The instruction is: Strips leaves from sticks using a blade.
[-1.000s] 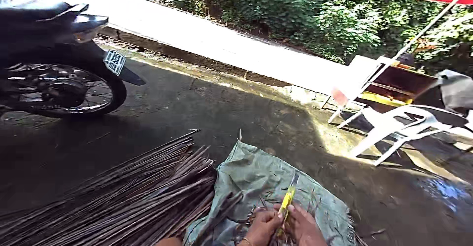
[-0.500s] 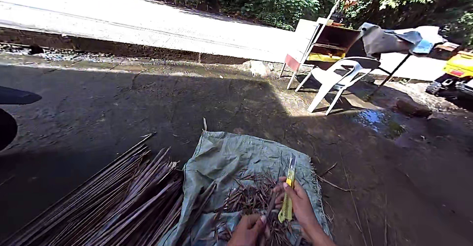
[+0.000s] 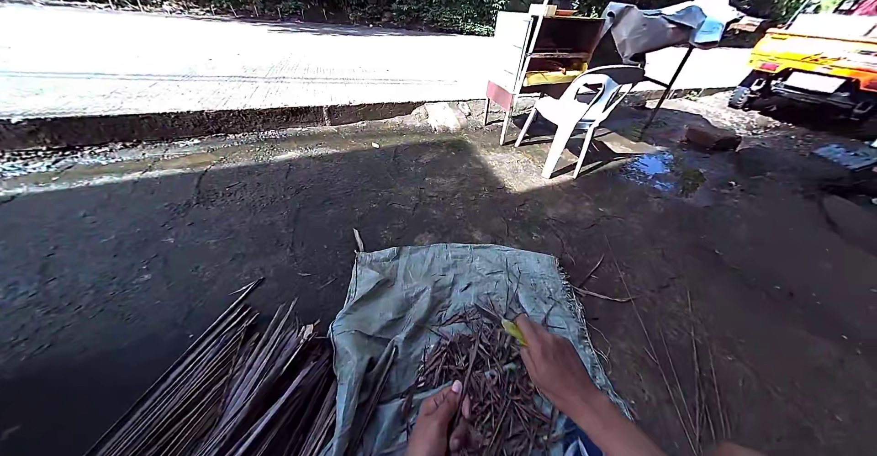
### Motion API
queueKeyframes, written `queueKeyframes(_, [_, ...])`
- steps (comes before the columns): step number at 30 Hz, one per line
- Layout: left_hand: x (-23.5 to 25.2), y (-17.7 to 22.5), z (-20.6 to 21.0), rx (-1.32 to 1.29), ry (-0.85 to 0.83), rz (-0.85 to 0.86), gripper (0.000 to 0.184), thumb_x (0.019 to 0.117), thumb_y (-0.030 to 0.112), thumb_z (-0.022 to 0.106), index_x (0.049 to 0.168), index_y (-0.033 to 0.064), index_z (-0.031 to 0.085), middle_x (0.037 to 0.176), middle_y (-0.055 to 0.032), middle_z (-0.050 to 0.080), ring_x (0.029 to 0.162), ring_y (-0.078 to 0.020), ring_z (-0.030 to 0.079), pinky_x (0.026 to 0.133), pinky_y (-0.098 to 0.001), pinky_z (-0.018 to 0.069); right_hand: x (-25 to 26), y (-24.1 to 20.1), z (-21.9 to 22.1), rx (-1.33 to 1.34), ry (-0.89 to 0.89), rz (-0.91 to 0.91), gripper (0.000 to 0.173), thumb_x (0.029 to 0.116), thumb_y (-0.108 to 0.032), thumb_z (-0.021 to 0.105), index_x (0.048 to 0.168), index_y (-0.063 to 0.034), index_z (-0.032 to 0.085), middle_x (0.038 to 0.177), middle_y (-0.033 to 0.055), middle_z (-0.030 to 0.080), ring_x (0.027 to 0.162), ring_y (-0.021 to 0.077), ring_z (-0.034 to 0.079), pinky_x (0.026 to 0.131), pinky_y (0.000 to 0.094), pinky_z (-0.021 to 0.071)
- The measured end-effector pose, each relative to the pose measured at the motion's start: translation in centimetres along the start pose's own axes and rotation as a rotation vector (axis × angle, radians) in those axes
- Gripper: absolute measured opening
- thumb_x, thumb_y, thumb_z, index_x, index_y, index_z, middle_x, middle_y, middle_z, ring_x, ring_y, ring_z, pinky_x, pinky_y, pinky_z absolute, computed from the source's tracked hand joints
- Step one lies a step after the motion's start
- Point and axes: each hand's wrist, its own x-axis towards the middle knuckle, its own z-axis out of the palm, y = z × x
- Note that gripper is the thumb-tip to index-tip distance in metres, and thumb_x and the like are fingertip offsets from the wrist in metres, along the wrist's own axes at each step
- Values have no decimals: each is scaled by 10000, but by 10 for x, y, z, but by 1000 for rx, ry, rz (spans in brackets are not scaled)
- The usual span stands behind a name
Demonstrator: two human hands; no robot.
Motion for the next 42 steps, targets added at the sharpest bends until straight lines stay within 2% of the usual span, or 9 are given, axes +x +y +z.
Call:
queueKeyframes(4, [2, 0, -3, 19, 56, 31, 478, 1106, 93, 202, 733, 130, 498, 475, 107, 419, 414, -4, 425, 523, -180, 476, -15, -26, 8, 92, -233, -145, 158, 924, -17, 642, 1073, 25, 673, 898, 214, 706, 677, 382, 718, 580, 528, 580])
queueKeyframes(6, [2, -1, -4, 33, 81, 18, 474, 1114, 95, 209, 734, 124, 491, 469, 103, 406, 406, -4, 408, 503, -174, 453, -6, -28, 5, 81, -450, -44, 223, 1020, -45, 535, 1215, 24, 619, 1051, 257, 695, 838, 442, 717, 720, 580, 564])
queueKeyframes(8, [1, -1, -4, 53, 95, 1, 473, 1118, 100, 209, 740, 121, 492, 464, 97, 403, 401, -11, 409, 499, -177, 450, 0, -17, 10, -13, -339, -8, 225, 1000, -43, 554, 1192, 8, 660, 1018, 242, 709, 792, 426, 721, 673, 557, 573])
queueKeyframes(12, [-5, 0, -5, 69, 70, -2, 472, 1109, 79, 219, 738, 123, 508, 467, 101, 425, 407, -2, 423, 499, -171, 448, 33, 2, -19, -90, -480, 355, 343, 1061, -62, 456, 1395, -14, 521, 1258, 256, 653, 1060, 457, 682, 878, 587, 528])
queueKeyframes(18, [-2, -1, -8, 43, 103, 24, 474, 1112, 93, 191, 747, 120, 491, 467, 97, 409, 407, -15, 419, 511, -185, 464, -15, -29, 21, 50, -150, -183, 140, 922, -28, 651, 1053, -6, 694, 855, 185, 706, 625, 354, 707, 533, 495, 573])
queueKeyframes(25, [-2, -1, -5, 36, 86, -13, 494, 1114, 91, 202, 716, 122, 494, 453, 87, 412, 394, -20, 423, 500, -189, 468, 30, 6, -10, -129, -518, 296, 346, 1070, -76, 440, 1402, -27, 526, 1257, 256, 650, 1039, 460, 685, 869, 590, 527])
queueKeyframes(32, [4, -3, -5, 27, 126, 16, 485, 1087, 37, 180, 727, 118, 495, 445, 90, 424, 390, -18, 434, 505, -188, 480, -15, -38, 11, 98, -431, -83, 200, 1006, -47, 551, 1178, -4, 644, 1011, 232, 707, 781, 419, 719, 655, 562, 563])
queueKeyframes(39, [-1, -6, -6, 195, 27, -30, 496, 1114, 117, 222, 760, 90, 568, 480, 77, 487, 429, -31, 499, 525, -198, 497, 8, -16, 1, -15, -493, 89, 277, 1047, -72, 485, 1296, -10, 590, 1139, 252, 680, 923, 443, 707, 774, 575, 553])
queueKeyframes(42, [-3, -6, -6, 155, 16, -18, 507, 1111, 117, 197, 739, 109, 541, 451, 87, 450, 403, -26, 461, 532, -199, 497, -15, -26, 16, 30, -242, -107, 151, 951, -33, 617, 1086, -8, 679, 906, 199, 706, 687, 371, 715, 579, 502, 574])
